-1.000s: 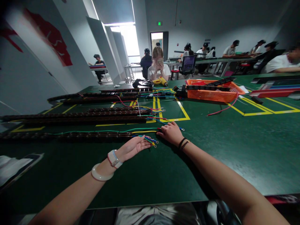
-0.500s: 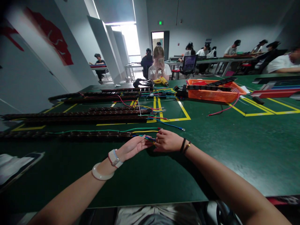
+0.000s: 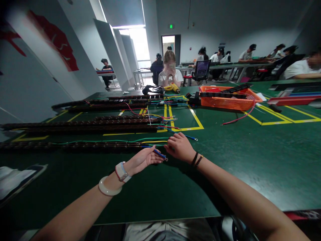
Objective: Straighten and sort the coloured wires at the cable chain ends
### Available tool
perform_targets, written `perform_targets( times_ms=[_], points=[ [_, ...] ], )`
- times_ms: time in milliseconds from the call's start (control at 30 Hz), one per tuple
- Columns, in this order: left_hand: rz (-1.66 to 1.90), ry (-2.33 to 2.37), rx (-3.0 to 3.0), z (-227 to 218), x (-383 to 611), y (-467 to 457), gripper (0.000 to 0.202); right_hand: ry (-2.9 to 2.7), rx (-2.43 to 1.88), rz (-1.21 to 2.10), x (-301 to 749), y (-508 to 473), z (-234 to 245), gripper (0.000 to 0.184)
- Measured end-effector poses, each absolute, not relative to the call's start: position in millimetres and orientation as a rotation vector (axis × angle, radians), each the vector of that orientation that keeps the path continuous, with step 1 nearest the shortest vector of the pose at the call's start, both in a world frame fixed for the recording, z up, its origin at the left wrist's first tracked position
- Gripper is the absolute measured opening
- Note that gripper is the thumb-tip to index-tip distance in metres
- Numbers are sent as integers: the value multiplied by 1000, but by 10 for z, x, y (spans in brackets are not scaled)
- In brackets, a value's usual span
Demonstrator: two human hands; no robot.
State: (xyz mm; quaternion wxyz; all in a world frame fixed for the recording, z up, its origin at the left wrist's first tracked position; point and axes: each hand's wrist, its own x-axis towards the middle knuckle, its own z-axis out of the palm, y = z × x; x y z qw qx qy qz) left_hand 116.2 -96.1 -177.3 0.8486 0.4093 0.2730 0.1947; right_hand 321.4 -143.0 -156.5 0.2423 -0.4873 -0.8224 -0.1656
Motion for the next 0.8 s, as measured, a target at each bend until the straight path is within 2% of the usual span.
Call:
perform_targets(
  times_ms=[500, 800],
  points=[
    [425, 605, 916, -1723, 1170, -1000, 30, -2201, -1809, -213, 3128, -1312, -1710, 32],
    [426, 628, 897, -1721, 1174, -994, 28, -2225, -1765, -255, 3185, -1313, -1762, 36]
  ],
)
